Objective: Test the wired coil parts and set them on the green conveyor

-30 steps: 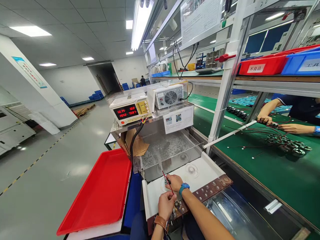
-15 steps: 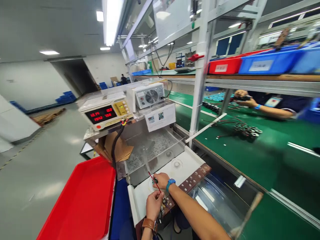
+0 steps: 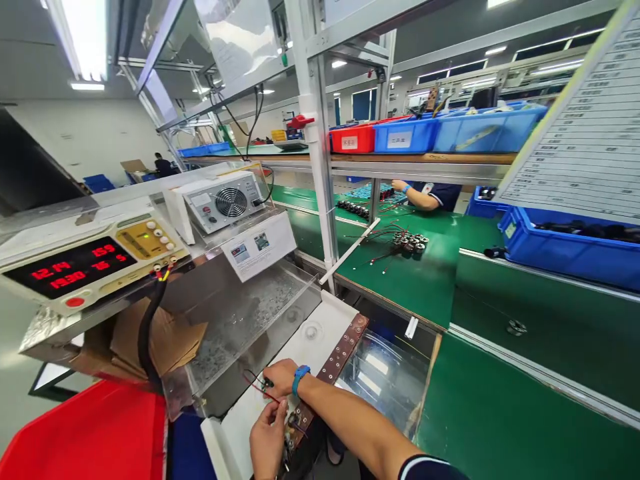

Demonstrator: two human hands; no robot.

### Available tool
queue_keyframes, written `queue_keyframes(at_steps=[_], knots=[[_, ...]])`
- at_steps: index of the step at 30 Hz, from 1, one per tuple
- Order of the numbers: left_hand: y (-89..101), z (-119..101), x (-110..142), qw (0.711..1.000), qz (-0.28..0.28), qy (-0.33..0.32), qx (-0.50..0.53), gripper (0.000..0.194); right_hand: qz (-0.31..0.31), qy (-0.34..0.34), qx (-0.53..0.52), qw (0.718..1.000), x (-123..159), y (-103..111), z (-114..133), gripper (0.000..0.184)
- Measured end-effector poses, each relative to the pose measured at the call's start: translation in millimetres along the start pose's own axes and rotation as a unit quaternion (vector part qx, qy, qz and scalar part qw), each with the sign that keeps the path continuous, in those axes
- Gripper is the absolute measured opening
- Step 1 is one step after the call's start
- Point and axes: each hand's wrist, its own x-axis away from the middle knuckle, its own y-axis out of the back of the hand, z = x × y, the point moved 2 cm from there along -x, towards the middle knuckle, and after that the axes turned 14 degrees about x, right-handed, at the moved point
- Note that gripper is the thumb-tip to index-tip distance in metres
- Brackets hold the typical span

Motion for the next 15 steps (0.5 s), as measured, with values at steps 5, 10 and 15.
queue_keyframes(at_steps=[5,10,15], knots=[[0.7,-2.9,3.0,0.994,-0.072,0.025,0.074,0.063,-0.192,-0.186,-0.195,0.944,14.7,37.3,-25.2,0.037],[-2.4,2.2,-1.7,0.979,-0.099,0.022,0.178,0.073,-0.426,-0.403,-0.318,0.745,90.1,101.7,-150.6,0.038],[-2.8,18.1,-13.7,0.981,-0.068,0.063,0.169,0.071,-0.392,-0.621,-0.190,0.652,203.2,140.4,-305.7,0.039]])
